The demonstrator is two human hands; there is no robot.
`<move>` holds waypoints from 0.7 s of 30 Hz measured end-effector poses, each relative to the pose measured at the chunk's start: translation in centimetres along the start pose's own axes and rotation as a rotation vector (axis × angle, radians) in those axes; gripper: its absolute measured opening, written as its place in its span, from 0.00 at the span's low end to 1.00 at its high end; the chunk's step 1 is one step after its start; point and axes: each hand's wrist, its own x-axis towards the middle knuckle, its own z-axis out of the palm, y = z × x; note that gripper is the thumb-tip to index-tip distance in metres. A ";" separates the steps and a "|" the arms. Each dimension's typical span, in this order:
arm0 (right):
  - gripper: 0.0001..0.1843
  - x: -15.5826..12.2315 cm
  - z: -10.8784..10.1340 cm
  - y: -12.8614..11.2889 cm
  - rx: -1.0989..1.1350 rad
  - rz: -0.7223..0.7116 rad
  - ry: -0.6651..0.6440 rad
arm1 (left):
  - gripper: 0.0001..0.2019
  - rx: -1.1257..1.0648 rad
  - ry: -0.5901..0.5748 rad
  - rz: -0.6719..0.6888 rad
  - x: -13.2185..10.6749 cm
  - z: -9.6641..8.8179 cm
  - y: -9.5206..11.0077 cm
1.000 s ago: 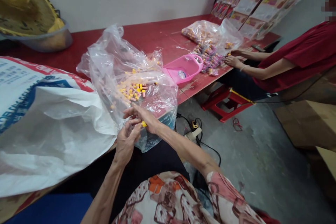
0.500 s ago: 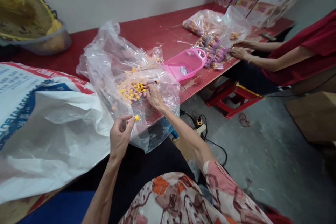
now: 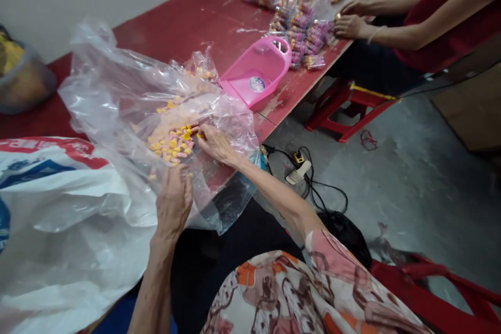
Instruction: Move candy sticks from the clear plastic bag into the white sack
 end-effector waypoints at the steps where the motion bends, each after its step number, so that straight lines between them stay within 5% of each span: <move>1: 0.06 -1.0 -0.4 0.1 0.025 -0.026 0.028 | 0.14 -0.002 -0.001 -0.022 -0.1 -0.1 0.0; 5: 0.02 -5.4 -1.4 0.3 0.113 -0.030 0.136 | 0.13 -0.078 -0.150 -0.063 -0.1 -0.1 0.1; 10: 0.04 -8.8 -1.0 0.2 0.225 0.048 0.169 | 0.13 -0.211 0.126 -0.183 -0.2 -0.9 0.4; 15: 0.04 -9.2 -0.1 0.3 0.222 0.106 0.111 | 0.15 -0.427 0.017 -0.361 -1.1 -1.4 0.3; 21: 0.08 -10.0 0.0 -0.8 0.444 0.141 0.183 | 0.25 -0.799 0.258 -0.633 -2.6 -2.5 0.9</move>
